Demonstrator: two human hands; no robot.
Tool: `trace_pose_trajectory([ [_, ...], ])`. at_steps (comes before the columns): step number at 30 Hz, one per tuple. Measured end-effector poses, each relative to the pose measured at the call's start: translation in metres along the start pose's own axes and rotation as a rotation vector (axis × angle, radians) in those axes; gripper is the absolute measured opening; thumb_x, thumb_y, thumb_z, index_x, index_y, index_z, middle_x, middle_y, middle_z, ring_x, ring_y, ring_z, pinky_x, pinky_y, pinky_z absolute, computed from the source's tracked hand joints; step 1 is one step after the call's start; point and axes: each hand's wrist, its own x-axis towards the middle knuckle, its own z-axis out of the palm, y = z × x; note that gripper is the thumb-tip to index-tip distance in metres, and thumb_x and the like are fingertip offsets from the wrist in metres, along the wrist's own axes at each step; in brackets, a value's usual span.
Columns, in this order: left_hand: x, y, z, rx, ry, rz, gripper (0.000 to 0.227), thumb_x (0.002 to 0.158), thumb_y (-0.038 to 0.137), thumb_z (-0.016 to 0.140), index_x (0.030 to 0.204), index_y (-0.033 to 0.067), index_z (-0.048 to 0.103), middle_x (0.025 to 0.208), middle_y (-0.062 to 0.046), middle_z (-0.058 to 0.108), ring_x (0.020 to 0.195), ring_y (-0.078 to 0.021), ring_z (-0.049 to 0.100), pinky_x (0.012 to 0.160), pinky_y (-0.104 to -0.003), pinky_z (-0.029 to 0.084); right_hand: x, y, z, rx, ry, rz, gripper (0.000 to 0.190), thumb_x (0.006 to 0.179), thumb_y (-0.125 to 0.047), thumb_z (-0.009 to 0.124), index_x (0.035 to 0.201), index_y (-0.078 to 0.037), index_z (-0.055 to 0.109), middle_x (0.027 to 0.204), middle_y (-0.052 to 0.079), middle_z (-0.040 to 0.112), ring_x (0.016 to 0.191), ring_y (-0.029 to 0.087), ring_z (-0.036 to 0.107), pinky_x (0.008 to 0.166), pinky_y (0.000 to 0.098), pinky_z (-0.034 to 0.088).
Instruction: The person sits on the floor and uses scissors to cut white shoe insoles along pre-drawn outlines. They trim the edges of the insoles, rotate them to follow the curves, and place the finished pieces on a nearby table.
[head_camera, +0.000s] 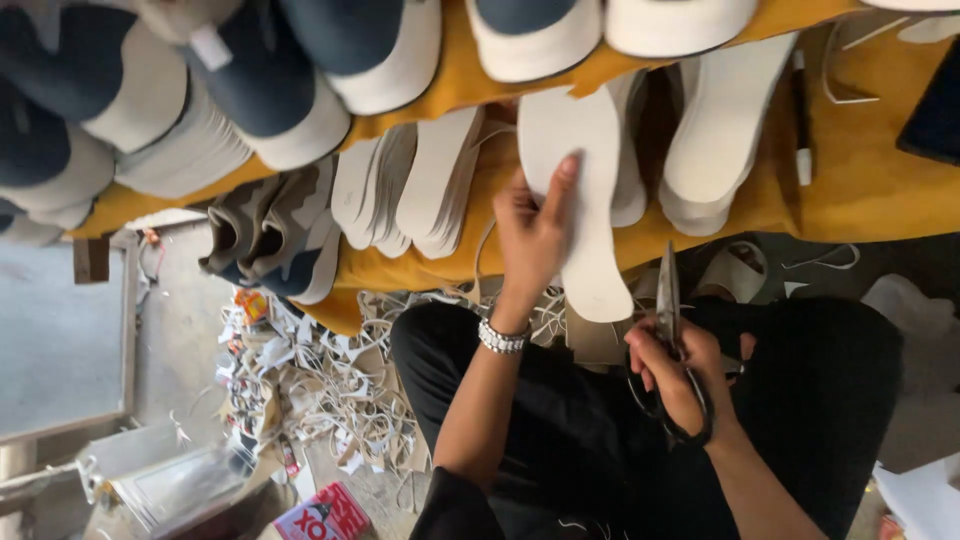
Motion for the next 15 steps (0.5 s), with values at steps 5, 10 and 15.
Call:
trace_pose_trajectory([
  [5,0.081,-0.040,-0.006,0.344,-0.124,0.204,0.037,0.092,0.002,0.060,0.129,0.0017,0.053,0.118,-0.015,0.062,0.099,-0.0201,0.057,0.092,-0.034,0.049,-0.007,0.006,-0.012,-0.194,-0.076,0.041,0.026,0.095,-0.025,0.063,0.075,-0.009,0.066,0.055,0.000,0.060,0.047,0.011,0.056,0.052,0.0271,0.047],
  [10,0.087,-0.027,0.017,0.382,-0.135,0.313,0.031,0.096,0.003,0.058,0.127,0.0033,0.053,0.116,-0.013,0.061,0.096,-0.0195,0.056,0.090,-0.034,0.048,-0.010,-0.018,-0.009,-0.172,-0.084,0.108,0.038,0.094,-0.033,0.062,0.063,-0.012,0.058,0.054,-0.002,0.055,0.051,0.011,0.054,0.059,0.0278,0.044],
  [15,0.083,-0.011,0.027,0.415,-0.098,0.437,0.024,0.101,0.005,0.055,0.125,0.0054,0.053,0.113,-0.010,0.059,0.093,-0.0188,0.055,0.088,-0.034,0.047,-0.008,-0.003,-0.010,-0.160,-0.091,0.165,0.022,0.093,-0.026,0.067,0.078,-0.009,0.069,0.064,0.002,0.067,0.063,0.013,0.064,0.064,0.0269,0.050],
])
